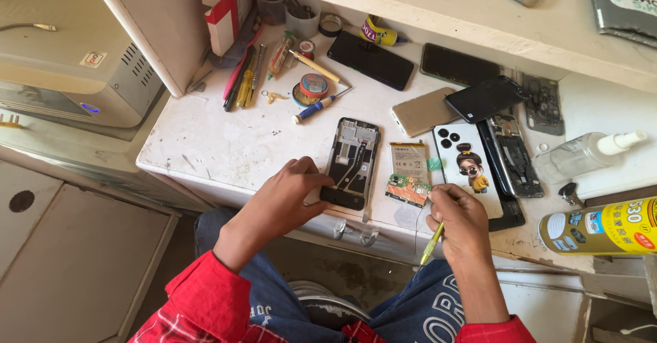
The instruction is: The person picks a smartphone from a shelf, opens its back cover, and pries out the battery and internal components using a pry tool and tweezers. They work on the disassembled phone at a cluttered repair bench, lifting the motherboard and handling small internal parts.
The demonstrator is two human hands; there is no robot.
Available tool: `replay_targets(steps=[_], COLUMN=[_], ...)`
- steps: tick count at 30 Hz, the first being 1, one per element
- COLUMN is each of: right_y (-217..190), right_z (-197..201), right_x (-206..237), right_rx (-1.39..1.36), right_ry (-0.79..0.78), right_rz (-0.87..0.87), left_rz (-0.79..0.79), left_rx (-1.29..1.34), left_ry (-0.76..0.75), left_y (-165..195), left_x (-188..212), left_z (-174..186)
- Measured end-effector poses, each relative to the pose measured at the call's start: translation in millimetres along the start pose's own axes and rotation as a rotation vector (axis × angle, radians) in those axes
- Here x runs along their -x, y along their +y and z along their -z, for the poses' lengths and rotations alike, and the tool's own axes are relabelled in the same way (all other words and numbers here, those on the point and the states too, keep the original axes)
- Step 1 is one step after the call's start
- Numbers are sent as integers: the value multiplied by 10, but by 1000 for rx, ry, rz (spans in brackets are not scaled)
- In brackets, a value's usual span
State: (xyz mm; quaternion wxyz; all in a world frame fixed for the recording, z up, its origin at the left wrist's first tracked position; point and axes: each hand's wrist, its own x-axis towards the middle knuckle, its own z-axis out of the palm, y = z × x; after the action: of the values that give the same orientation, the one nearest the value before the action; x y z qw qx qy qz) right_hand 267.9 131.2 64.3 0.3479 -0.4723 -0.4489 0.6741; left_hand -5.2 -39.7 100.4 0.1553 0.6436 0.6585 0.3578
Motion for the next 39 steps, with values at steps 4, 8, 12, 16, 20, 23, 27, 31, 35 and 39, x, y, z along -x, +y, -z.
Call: replay_targets(steps=[4,8,12,16,20,23,27,31,35,39], right_y=[-25,-72,-96,-109,-133,-162,-181,-157,-138,-145], right_z=[0,-26,-94,-164,-204,-204,-191,-200,-217,-238], right_x=[2,-6,11,75,156,220,301,366,428,466], right_rx=[-10,-53,-41,-33,-46,-55,-32,-89,-83,-76], right_ry=[2,51,87,146,190,202,197,155,136,119], right_rz=[-13,-38,-28,22,57,60,53,68,54,48], left_rz=[18,3,-36,-95,-195,-288,-457,-573,-617,-623], left_rx=[-18,-18,-41,-97,-292,-483,-550,-711,-711,-708], left_ry=[-12,1,30,28,-9,0,98,129,117,113], left_y=[8,15,40,55,66,69,32,-33,-68,-71], left_x=[2,15,37,57,34,23,23,10,9,28], left_z=[-8,-13,-7,10,-36,-105,-169,-193,-187,-176])
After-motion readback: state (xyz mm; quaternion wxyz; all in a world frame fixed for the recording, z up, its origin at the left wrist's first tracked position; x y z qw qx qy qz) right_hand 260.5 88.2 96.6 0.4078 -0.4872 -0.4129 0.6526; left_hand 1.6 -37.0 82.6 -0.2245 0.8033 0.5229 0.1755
